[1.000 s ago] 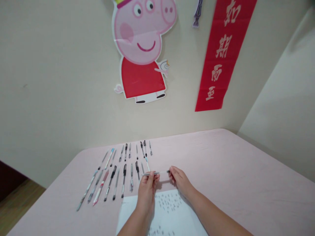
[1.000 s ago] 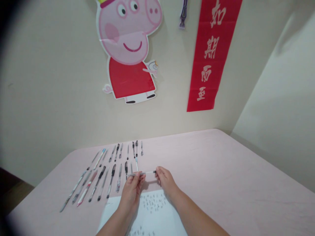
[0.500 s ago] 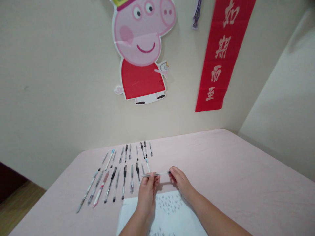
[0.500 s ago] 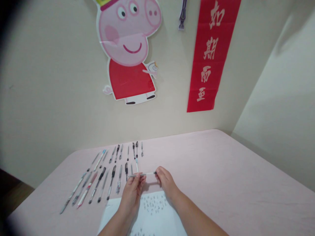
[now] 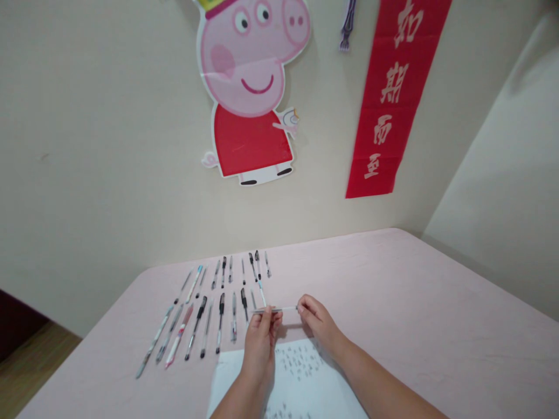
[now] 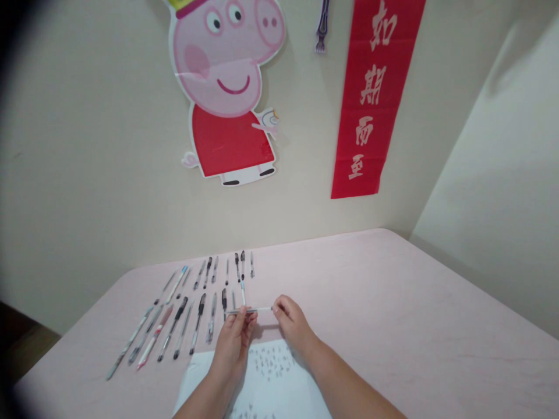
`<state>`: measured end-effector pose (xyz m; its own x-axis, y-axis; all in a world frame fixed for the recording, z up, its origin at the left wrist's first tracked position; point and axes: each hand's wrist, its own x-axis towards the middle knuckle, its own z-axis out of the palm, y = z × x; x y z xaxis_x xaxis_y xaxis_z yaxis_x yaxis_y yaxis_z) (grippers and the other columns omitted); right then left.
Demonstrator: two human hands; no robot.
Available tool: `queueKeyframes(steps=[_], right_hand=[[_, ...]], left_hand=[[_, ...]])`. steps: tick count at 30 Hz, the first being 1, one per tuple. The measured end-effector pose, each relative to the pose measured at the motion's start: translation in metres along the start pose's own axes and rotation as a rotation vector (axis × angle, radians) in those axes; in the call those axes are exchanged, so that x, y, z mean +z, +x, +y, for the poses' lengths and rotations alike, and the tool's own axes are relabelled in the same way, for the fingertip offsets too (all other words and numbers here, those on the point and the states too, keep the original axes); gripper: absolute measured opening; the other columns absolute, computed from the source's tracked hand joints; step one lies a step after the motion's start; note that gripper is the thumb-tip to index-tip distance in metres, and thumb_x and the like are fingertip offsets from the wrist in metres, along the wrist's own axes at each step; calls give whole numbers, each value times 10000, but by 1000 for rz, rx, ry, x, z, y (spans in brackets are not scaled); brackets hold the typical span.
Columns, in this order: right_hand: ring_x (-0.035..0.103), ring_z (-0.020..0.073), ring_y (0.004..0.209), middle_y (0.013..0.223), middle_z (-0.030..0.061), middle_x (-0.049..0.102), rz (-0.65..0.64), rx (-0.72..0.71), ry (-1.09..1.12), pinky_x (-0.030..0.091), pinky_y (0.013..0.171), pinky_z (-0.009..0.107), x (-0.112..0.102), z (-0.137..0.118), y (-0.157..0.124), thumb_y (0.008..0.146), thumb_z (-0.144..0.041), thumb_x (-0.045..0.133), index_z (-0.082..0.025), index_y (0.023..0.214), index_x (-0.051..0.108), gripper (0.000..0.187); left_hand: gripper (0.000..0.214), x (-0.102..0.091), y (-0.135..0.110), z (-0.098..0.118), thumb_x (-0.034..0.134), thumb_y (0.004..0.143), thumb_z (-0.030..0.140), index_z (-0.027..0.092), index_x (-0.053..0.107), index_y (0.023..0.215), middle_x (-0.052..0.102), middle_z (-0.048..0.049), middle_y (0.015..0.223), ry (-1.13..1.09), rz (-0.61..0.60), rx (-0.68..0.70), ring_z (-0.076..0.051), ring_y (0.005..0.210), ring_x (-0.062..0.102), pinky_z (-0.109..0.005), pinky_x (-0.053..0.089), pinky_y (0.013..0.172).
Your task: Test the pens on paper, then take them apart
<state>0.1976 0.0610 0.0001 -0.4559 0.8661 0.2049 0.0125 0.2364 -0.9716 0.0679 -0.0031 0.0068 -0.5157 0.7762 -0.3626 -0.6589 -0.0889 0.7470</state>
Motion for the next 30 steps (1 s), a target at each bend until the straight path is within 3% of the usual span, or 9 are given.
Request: queueKeyframes(steps=[3, 8, 11, 16, 30], right_hand=[[386, 135, 578, 600, -31, 408, 28, 22, 30, 317, 528, 241, 0, 3, 0, 805, -426, 493, -210, 683, 467, 250], [382, 124, 510, 553, -23, 417, 54, 101, 22, 296, 485, 245, 1, 14, 1, 855, -560, 365, -198, 616, 458, 444], [373, 122, 497, 518, -34, 379, 34, 74, -79, 284, 487, 249, 1, 14, 2, 842, -588, 378, -204, 575, 413, 469], [406, 140, 592, 588, -21, 413, 64, -49, -171, 316, 559, 256, 1, 10, 2, 849, -527, 413, -198, 609, 431, 408], [433, 147, 623, 639, -10, 482, 75, -67, -115, 340, 574, 259, 1, 6, 1, 819, -393, 499, -192, 690, 502, 239]], left_hand=[[80, 0, 0, 0, 623, 793, 155, 133, 604, 719, 663, -13, 659, -4, -2, 2, -73, 604, 641, -154, 529, 621], [76, 1, 0, 0, 621, 793, 145, 131, 600, 721, 668, -19, 645, 13, -2, 2, -75, 606, 641, -150, 526, 614], [76, 2, -2, 1, 628, 786, 145, 130, 600, 717, 668, -17, 638, 21, -6, 5, -75, 604, 639, -145, 523, 603], [75, 1, -1, 0, 642, 778, 164, 130, 605, 722, 666, -14, 653, 14, -11, 18, -76, 612, 641, -152, 526, 617], [101, 0, 0, 1, 659, 768, 198, 136, 601, 713, 671, -26, 666, -4, -4, 15, -83, 616, 645, -161, 527, 626]])
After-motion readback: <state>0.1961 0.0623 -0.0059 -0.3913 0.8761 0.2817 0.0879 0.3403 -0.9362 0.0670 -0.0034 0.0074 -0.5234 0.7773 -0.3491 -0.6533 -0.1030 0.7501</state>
